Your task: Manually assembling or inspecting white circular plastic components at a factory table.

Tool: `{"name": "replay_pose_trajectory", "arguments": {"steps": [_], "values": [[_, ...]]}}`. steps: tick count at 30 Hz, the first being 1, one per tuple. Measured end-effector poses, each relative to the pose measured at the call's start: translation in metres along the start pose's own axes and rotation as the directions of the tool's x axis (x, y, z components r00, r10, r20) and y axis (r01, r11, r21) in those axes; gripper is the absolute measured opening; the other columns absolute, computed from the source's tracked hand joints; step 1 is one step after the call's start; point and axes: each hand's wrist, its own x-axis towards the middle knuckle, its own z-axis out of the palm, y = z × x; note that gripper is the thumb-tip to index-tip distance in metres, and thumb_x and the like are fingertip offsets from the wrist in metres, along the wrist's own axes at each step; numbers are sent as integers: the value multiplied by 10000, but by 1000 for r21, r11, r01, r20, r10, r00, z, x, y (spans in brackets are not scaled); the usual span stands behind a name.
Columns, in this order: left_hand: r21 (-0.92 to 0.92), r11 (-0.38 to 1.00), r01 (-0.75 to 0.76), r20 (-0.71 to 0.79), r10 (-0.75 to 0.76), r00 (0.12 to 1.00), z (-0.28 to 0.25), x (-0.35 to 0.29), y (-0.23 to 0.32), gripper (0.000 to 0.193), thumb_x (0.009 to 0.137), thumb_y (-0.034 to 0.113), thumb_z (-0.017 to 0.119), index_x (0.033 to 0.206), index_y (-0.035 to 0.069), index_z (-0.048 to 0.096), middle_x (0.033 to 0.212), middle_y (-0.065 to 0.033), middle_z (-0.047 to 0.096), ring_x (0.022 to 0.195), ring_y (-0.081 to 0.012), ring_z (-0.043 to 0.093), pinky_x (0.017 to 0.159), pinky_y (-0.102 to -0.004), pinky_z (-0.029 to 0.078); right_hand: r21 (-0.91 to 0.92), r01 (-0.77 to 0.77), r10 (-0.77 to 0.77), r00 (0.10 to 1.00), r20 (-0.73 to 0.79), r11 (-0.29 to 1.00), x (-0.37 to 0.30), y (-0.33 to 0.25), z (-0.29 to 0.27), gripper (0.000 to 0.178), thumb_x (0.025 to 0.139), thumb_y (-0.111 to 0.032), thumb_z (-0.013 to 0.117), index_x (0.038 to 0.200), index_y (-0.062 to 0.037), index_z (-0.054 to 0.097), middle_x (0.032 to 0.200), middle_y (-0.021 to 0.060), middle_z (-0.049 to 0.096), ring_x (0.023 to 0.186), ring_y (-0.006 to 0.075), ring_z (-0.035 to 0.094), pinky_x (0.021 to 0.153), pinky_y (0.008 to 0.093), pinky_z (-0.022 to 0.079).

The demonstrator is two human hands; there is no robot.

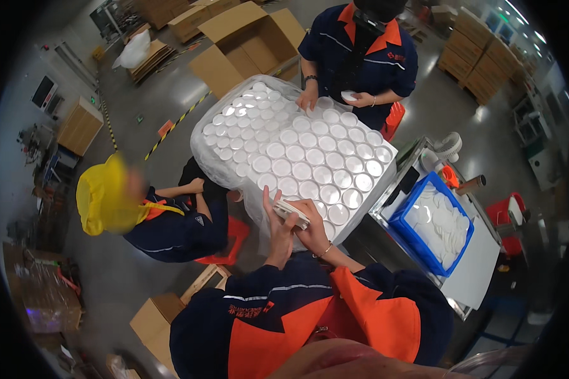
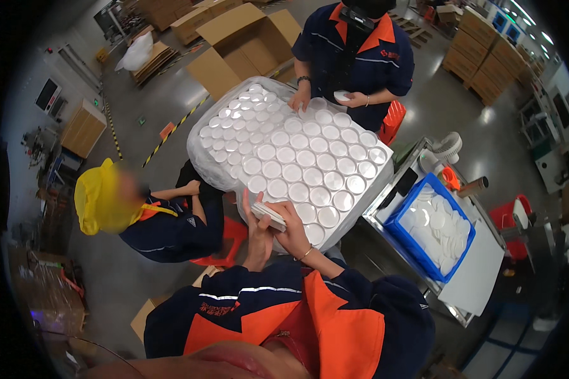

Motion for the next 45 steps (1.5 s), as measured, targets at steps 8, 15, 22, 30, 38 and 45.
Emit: {"name": "replay_pose_trajectory", "arguments": {"steps": [8,15,22,30,38,45], "values": [[81,992,-98,-84,105,991,63,4,-31,928,771,257,697,1468,199,88,1452,-176,181,1313,-301,274,1035,-411,326,20,74,-75,997,32,997,8,17,-68,487,690,61,634,1162,-40,572,1073,150,552,981,314,578,821,334,471],[12,1000,-9,-215,11,976,94,8,-73,581,924,441,422,1398,145,263,1355,-175,373,1236,-262,397,1025,-387,340,37,143,-146,986,76,989,7,29,-120,542,641,70,660,1162,-58,583,1054,139,572,956,309,592,793,336,486],[-124,990,-69,-333,24,943,110,8,-100,675,904,596,355,1340,81,343,1332,-216,451,1169,-256,481,996,-393,381,85,212,-223,962,156,974,3,48,-143,517,664,60,653,1166,-30,566,1092,153,587,1000,312,587,823,346,481],[122,965,-232,-228,255,940,126,18,-111,413,1000,475,280,1162,115,400,1184,-149,574,1037,-176,553,805,-313,501,282,45,-87,986,140,958,8,63,-165,470,749,80,634,1199,-26,554,1099,104,617,1045,195,578,865,296,463],[831,547,-98,-83,297,951,109,1,-109,250,939,271,557,1015,36,524,1003,-81,633,856,-119,601,581,-268,510,418,-453,310,877,366,788,-26,89,-195,389,814,-182,712,1111,32,578,1019,103,641,925,149,598,805,274,475],[691,706,-154,-10,223,975,105,-18,-115,284,823,187,695,1017,-5,619,830,-90,674,773,-152,640,717,-283,511,223,-629,365,664,653,745,-44,92,-216,516,779,-192,738,1198,18,520,1080,98,612,978,154,574,851,283,464]]}}
